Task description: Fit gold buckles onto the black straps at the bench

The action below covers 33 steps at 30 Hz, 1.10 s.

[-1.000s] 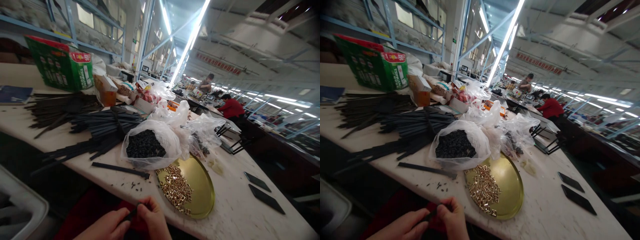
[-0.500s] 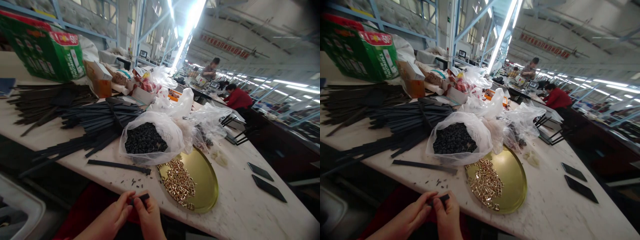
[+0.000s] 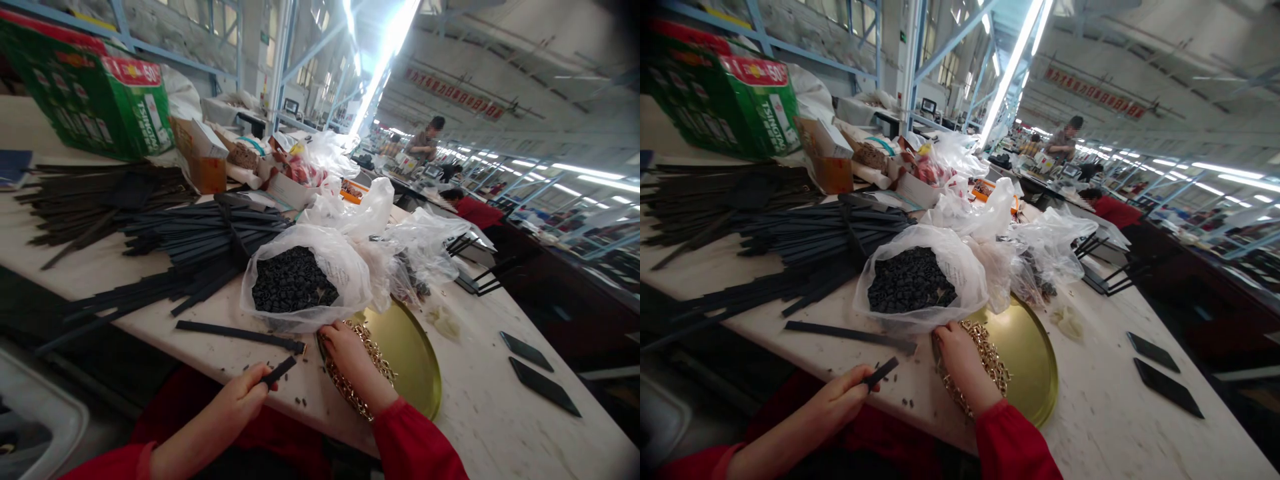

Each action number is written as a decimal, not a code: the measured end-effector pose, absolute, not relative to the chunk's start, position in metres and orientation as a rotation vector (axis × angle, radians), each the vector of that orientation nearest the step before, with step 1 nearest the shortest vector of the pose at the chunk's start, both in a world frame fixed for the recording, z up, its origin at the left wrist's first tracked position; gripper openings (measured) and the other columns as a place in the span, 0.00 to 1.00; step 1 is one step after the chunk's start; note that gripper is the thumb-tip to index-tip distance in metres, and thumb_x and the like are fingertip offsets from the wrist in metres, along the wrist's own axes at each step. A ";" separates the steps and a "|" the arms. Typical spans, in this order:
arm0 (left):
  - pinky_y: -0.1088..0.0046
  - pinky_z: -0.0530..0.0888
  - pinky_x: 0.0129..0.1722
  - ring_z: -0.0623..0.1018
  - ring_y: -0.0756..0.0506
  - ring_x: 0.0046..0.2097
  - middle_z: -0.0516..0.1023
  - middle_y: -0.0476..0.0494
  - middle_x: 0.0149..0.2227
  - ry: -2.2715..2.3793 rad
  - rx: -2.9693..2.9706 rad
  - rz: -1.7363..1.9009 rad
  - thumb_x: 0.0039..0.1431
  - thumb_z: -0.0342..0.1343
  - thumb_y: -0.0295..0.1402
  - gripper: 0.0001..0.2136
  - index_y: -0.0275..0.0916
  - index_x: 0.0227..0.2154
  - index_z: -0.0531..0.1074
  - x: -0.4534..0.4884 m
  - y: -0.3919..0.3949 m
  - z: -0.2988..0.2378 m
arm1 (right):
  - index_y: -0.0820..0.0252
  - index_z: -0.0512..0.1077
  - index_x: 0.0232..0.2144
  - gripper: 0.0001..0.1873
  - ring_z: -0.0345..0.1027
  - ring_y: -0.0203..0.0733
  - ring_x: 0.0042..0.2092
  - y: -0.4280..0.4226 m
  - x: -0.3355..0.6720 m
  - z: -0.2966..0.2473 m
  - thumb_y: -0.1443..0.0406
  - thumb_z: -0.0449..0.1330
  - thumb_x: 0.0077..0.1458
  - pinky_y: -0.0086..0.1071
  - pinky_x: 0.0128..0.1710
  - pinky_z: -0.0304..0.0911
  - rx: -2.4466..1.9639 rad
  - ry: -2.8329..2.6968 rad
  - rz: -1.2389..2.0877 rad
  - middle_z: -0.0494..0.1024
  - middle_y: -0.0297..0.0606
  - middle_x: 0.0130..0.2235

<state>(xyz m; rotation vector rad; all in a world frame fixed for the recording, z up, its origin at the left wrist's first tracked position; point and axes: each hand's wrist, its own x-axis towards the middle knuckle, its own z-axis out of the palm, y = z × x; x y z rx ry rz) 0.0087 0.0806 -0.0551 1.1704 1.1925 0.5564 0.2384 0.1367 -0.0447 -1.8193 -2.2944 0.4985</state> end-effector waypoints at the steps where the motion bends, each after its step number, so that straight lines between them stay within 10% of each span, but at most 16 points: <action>1: 0.77 0.51 0.18 0.54 0.52 0.18 0.49 0.60 0.14 1.183 1.152 0.555 0.44 0.40 0.36 0.09 0.40 0.27 0.62 0.010 0.078 -0.056 | 0.57 0.73 0.38 0.14 0.66 0.42 0.43 0.140 0.238 -0.046 0.74 0.54 0.52 0.31 0.44 0.58 -1.817 -2.312 0.505 0.72 0.41 0.41; 24: 0.77 0.55 0.19 0.58 0.52 0.19 0.59 0.56 0.16 1.096 1.352 0.486 0.50 0.41 0.50 0.17 0.40 0.23 0.58 0.005 0.035 -0.038 | 0.61 0.70 0.19 0.08 0.64 0.40 0.33 0.127 0.232 -0.035 0.76 0.57 0.42 0.31 0.37 0.55 -1.695 -1.943 0.737 0.72 0.35 0.26; 33: 0.78 0.59 0.17 0.61 0.53 0.16 0.63 0.55 0.18 1.179 1.356 0.741 0.56 0.41 0.43 0.14 0.38 0.25 0.61 0.007 0.049 -0.030 | 0.58 0.68 0.33 0.13 0.66 0.32 0.28 0.067 0.170 -0.026 0.61 0.64 0.44 0.28 0.31 0.64 -1.170 -0.893 1.445 0.72 0.30 0.29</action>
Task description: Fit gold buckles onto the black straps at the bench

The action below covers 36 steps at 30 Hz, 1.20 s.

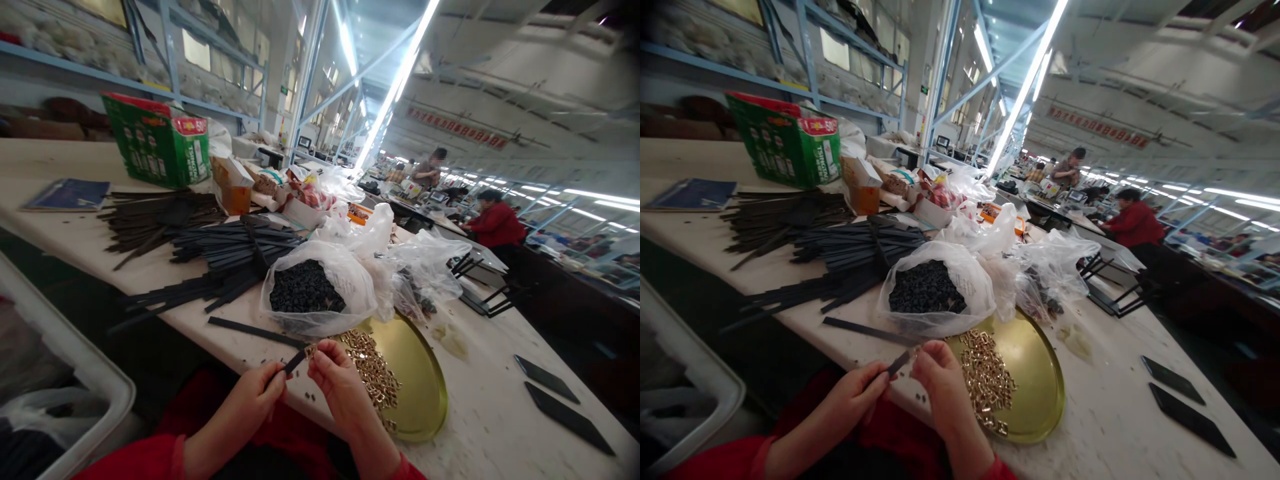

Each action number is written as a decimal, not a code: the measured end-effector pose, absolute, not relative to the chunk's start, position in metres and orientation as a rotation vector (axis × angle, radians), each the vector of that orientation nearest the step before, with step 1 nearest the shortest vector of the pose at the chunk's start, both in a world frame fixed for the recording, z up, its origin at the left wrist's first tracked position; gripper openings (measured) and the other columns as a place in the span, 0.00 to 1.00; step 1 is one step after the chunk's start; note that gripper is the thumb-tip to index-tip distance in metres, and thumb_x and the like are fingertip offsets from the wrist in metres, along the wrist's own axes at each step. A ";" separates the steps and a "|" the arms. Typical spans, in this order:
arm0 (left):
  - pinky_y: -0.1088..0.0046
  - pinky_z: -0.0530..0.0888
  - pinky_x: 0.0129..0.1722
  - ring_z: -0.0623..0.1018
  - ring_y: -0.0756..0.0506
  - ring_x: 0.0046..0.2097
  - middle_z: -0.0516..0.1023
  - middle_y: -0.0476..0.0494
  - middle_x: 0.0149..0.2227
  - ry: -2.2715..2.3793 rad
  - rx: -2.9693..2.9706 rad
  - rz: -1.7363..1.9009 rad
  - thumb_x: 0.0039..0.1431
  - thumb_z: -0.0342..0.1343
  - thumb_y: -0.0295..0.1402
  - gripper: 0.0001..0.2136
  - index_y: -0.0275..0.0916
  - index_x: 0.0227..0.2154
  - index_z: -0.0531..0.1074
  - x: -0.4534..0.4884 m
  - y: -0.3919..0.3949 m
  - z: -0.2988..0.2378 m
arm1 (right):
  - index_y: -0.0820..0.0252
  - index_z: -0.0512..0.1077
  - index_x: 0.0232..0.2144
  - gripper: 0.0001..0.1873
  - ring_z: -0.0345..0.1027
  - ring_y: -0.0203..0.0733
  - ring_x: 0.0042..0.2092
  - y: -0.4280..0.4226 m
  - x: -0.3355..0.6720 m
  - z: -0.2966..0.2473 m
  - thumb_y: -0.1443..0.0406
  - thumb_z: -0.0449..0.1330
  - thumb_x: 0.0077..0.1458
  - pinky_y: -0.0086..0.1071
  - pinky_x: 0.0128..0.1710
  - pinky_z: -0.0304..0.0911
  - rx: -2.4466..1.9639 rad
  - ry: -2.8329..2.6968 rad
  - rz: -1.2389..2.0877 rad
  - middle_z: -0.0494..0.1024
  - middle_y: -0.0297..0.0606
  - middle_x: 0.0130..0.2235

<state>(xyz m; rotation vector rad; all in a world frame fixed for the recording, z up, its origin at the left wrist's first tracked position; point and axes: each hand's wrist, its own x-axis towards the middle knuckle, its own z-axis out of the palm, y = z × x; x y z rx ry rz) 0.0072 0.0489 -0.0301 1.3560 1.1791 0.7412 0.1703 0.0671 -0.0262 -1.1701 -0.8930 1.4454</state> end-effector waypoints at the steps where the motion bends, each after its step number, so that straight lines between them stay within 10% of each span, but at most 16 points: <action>1: 0.78 0.59 0.18 0.61 0.53 0.17 0.63 0.55 0.18 1.185 1.374 0.739 0.56 0.41 0.42 0.13 0.38 0.25 0.62 0.006 0.050 -0.030 | 0.58 0.69 0.34 0.17 0.66 0.30 0.27 0.063 0.163 -0.026 0.63 0.67 0.40 0.27 0.32 0.64 -1.085 -0.680 1.546 0.72 0.30 0.29; 9: 0.74 0.66 0.36 0.73 0.46 0.35 0.76 0.45 0.33 1.210 1.775 0.634 0.58 0.42 0.33 0.12 0.38 0.32 0.71 -0.008 0.054 -0.016 | 0.59 0.73 0.34 0.16 0.64 0.29 0.24 0.057 0.150 -0.035 0.60 0.68 0.41 0.24 0.26 0.60 -1.054 -0.630 1.588 0.72 0.28 0.25; 26: 0.71 0.68 0.43 0.74 0.45 0.39 0.76 0.42 0.37 1.246 1.914 0.595 0.60 0.42 0.31 0.12 0.38 0.36 0.72 -0.009 0.053 -0.036 | 0.61 0.75 0.32 0.17 0.57 0.30 0.22 0.054 0.147 -0.047 0.55 0.65 0.43 0.25 0.24 0.56 -1.234 -0.700 1.469 0.66 0.27 0.19; 36: 0.77 0.67 0.27 0.70 0.50 0.27 0.71 0.49 0.26 1.121 1.500 0.676 0.57 0.44 0.33 0.09 0.36 0.31 0.67 -0.006 0.048 -0.029 | 0.60 0.73 0.25 0.13 0.66 0.34 0.28 0.036 0.128 -0.055 0.57 0.67 0.41 0.28 0.30 0.63 -1.209 -0.752 1.437 0.74 0.30 0.25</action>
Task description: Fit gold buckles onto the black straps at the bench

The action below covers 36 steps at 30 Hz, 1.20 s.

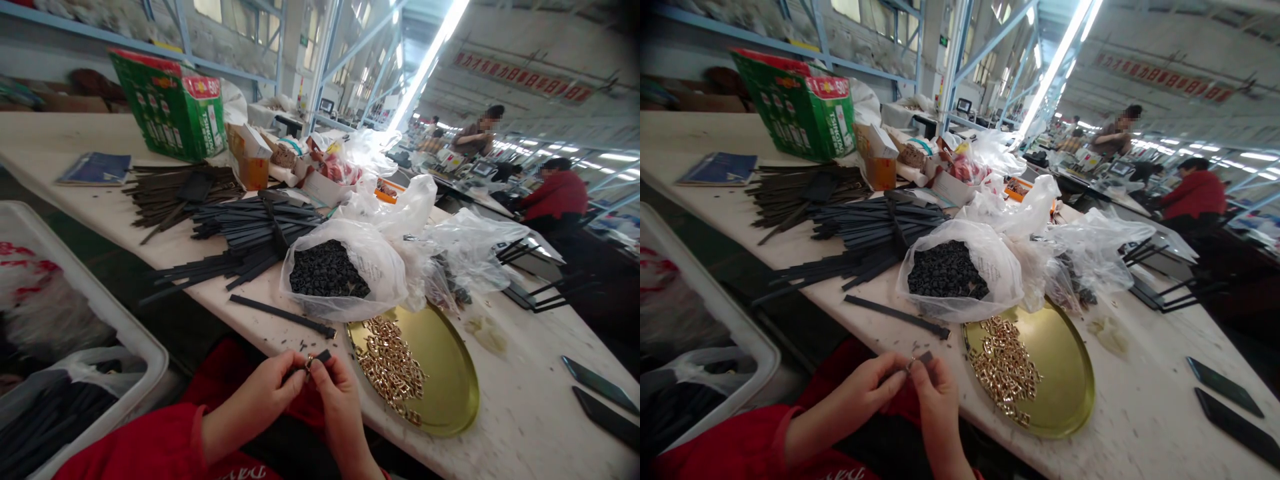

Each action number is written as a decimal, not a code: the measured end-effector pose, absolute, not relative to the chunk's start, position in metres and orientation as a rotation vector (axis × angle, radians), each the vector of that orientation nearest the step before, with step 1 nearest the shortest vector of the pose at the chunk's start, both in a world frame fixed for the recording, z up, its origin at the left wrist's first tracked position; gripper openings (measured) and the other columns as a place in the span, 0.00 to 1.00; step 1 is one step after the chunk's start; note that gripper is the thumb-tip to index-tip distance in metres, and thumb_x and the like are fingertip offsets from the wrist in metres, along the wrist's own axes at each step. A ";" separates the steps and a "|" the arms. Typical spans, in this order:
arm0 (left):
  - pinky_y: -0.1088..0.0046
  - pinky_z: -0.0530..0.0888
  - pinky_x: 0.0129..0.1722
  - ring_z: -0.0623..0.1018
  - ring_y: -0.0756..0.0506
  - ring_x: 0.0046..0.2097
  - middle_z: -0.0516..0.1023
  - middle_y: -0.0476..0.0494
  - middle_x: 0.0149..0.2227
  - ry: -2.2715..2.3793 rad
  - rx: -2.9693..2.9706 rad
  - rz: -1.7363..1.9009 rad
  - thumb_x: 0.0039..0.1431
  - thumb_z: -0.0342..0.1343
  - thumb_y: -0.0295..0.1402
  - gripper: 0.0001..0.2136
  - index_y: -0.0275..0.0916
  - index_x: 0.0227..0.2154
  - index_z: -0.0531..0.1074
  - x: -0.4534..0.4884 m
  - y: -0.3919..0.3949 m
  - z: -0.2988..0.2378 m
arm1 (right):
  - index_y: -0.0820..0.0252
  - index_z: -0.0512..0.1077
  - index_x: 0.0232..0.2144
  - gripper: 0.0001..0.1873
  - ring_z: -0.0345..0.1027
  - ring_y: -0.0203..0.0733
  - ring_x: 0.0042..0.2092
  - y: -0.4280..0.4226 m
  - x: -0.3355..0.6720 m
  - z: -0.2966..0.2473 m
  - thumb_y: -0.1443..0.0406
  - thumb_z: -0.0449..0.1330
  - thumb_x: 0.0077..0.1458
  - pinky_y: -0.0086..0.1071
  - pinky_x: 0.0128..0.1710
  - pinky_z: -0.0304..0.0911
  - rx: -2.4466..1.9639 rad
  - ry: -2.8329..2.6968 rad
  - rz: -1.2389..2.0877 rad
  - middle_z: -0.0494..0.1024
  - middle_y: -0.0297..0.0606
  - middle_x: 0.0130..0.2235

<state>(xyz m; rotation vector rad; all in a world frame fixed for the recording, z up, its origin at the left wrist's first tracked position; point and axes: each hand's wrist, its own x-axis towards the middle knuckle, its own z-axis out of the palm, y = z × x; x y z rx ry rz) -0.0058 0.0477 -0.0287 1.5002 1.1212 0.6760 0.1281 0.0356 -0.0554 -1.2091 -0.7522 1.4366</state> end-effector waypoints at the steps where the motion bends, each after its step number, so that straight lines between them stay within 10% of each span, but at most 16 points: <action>1: 0.78 0.65 0.24 0.68 0.51 0.24 0.69 0.51 0.24 1.085 1.418 0.657 0.56 0.45 0.34 0.08 0.36 0.31 0.66 -0.006 0.047 -0.029 | 0.60 0.71 0.24 0.13 0.65 0.33 0.26 0.034 0.127 -0.057 0.57 0.66 0.42 0.26 0.27 0.62 -1.176 -0.687 1.475 0.73 0.28 0.23; 17: 0.79 0.54 0.18 0.62 0.55 0.18 0.69 0.54 0.20 1.049 0.978 0.516 0.46 0.51 0.44 0.13 0.38 0.25 0.59 -0.006 0.041 -0.017 | 0.59 0.65 0.23 0.13 0.59 0.33 0.21 0.020 0.123 -0.050 0.56 0.59 0.47 0.28 0.22 0.56 -1.168 -0.562 1.732 0.66 0.27 0.20; 24: 0.79 0.56 0.17 0.62 0.54 0.17 0.65 0.56 0.17 1.162 1.097 0.606 0.46 0.50 0.44 0.13 0.39 0.23 0.59 -0.003 0.038 -0.033 | 0.58 0.67 0.20 0.09 0.58 0.36 0.26 0.016 0.133 -0.057 0.61 0.61 0.46 0.29 0.27 0.56 -1.460 -1.295 0.967 0.67 0.30 0.22; 32: 0.81 0.55 0.16 0.63 0.56 0.17 0.71 0.53 0.22 1.023 1.126 0.474 0.49 0.54 0.44 0.14 0.37 0.25 0.60 -0.016 0.046 -0.015 | 0.60 0.66 0.26 0.11 0.61 0.33 0.26 0.025 0.137 -0.052 0.58 0.61 0.47 0.27 0.27 0.58 -1.172 -0.922 1.712 0.68 0.29 0.25; 36: 0.81 0.58 0.17 0.65 0.54 0.18 0.69 0.53 0.19 1.024 1.093 0.534 0.48 0.55 0.46 0.17 0.39 0.24 0.58 -0.014 0.054 -0.034 | 0.58 0.65 0.26 0.12 0.60 0.34 0.26 0.023 0.135 -0.054 0.57 0.59 0.49 0.27 0.27 0.58 -1.200 -1.069 1.549 0.67 0.28 0.24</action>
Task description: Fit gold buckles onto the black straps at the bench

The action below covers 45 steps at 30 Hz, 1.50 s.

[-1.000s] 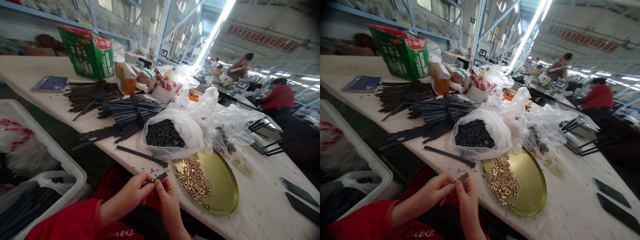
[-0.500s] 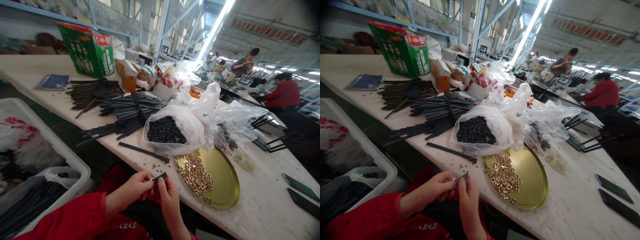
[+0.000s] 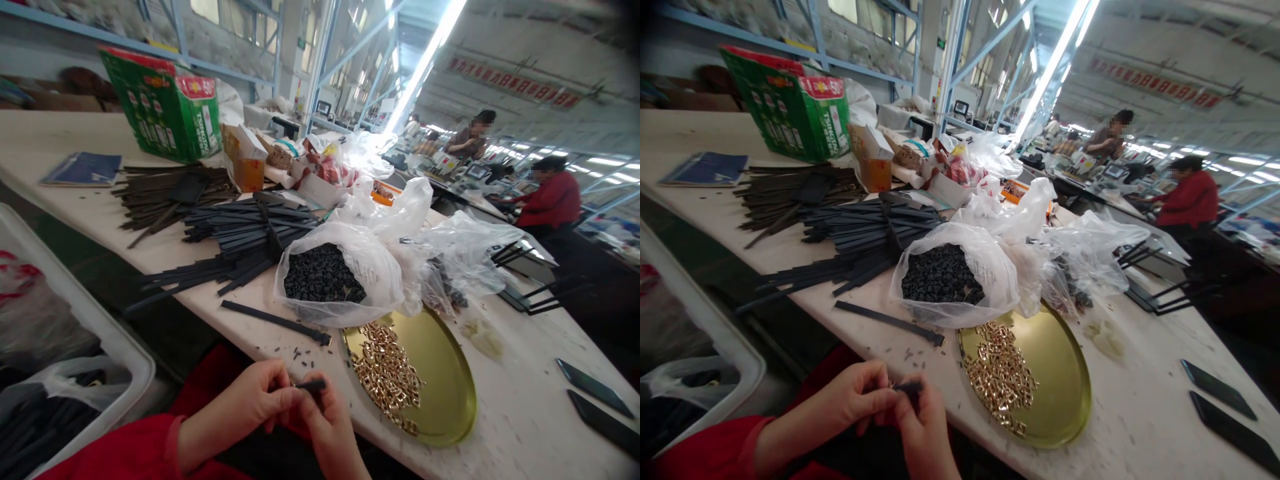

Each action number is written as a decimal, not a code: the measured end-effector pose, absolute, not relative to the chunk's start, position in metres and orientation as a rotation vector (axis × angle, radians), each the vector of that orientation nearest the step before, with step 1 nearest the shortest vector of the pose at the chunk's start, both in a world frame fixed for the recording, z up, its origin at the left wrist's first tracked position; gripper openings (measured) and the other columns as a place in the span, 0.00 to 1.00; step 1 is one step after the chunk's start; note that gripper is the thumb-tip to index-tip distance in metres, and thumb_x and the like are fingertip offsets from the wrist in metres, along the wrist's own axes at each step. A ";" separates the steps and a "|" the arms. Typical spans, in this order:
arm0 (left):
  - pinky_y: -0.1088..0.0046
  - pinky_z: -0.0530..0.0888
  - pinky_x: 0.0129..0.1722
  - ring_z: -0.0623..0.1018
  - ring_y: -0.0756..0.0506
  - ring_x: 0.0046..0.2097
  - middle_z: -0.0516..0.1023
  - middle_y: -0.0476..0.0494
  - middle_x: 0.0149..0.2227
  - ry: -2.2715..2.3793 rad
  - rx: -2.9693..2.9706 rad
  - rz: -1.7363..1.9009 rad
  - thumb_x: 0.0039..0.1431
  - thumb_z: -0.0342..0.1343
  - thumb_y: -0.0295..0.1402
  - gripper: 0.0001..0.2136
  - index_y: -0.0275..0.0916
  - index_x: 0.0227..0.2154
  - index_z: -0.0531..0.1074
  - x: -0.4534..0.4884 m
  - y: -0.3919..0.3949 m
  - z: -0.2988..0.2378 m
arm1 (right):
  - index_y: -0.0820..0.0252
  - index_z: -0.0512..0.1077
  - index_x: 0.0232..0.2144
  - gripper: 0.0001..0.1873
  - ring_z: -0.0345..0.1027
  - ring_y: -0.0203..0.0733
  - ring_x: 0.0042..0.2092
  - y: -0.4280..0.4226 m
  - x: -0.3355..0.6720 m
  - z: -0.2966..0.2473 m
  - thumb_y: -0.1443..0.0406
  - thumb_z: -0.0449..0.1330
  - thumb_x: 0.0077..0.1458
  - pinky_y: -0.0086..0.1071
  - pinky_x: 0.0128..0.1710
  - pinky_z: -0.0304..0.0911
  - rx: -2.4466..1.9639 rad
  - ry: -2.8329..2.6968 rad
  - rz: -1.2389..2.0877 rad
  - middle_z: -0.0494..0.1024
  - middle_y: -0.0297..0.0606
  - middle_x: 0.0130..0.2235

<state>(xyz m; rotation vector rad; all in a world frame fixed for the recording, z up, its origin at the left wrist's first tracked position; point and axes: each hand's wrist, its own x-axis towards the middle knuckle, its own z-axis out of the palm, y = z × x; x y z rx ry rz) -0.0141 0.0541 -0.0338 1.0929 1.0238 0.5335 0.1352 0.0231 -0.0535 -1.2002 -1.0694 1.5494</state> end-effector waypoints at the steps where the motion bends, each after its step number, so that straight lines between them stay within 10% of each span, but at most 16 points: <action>1: 0.80 0.59 0.17 0.66 0.53 0.19 0.69 0.53 0.19 1.024 1.091 0.557 0.48 0.55 0.46 0.16 0.39 0.26 0.58 -0.013 0.057 -0.038 | 0.58 0.66 0.27 0.10 0.61 0.34 0.28 0.024 0.137 -0.052 0.57 0.57 0.52 0.27 0.28 0.58 -1.230 -1.175 1.464 0.68 0.30 0.26; 5: 0.78 0.62 0.20 0.67 0.51 0.21 0.67 0.55 0.22 1.017 1.240 0.561 0.51 0.51 0.43 0.15 0.39 0.38 0.61 -0.009 0.069 -0.043 | 0.57 0.71 0.29 0.07 0.64 0.36 0.29 0.052 0.162 -0.037 0.61 0.56 0.53 0.28 0.29 0.58 -1.305 -1.634 1.255 0.72 0.32 0.27; 11: 0.78 0.60 0.23 0.64 0.51 0.24 0.62 0.54 0.21 1.156 1.391 0.536 0.54 0.45 0.41 0.11 0.38 0.27 0.64 -0.005 0.093 -0.038 | 0.63 0.69 0.39 0.14 0.68 0.40 0.38 0.174 0.215 -0.017 0.64 0.46 0.59 0.30 0.36 0.61 -1.784 -2.010 0.406 0.75 0.41 0.36; 21: 0.77 0.60 0.26 0.62 0.50 0.26 0.61 0.54 0.22 1.172 1.359 0.560 0.53 0.46 0.43 0.12 0.39 0.26 0.64 -0.003 0.103 -0.049 | 0.61 0.71 0.36 0.09 0.67 0.45 0.42 0.241 0.207 -0.046 0.72 0.52 0.54 0.34 0.40 0.57 -1.983 -2.414 0.298 0.74 0.46 0.39; 33: 0.76 0.62 0.27 0.64 0.50 0.26 0.63 0.53 0.22 1.211 1.432 0.731 0.53 0.46 0.42 0.12 0.38 0.27 0.65 -0.012 0.085 -0.034 | 0.63 0.68 0.26 0.02 0.66 0.40 0.36 0.223 0.202 -0.027 0.69 0.59 0.47 0.35 0.38 0.59 -1.732 -2.013 0.533 0.72 0.36 0.30; 39: 0.76 0.63 0.27 0.67 0.49 0.25 0.66 0.53 0.21 1.260 1.490 0.868 0.56 0.46 0.42 0.13 0.37 0.29 0.67 -0.010 0.082 -0.010 | 0.61 0.66 0.32 0.13 0.63 0.34 0.25 0.147 0.178 -0.020 0.57 0.50 0.53 0.29 0.27 0.60 -1.447 -1.639 0.977 0.70 0.32 0.24; 45: 0.76 0.64 0.30 0.71 0.48 0.29 0.73 0.50 0.26 1.301 1.639 0.905 0.57 0.47 0.37 0.10 0.38 0.30 0.70 -0.006 0.074 0.004 | 0.60 0.69 0.27 0.13 0.60 0.31 0.24 0.088 0.148 -0.009 0.59 0.65 0.42 0.26 0.28 0.59 -1.060 -0.931 1.603 0.69 0.29 0.22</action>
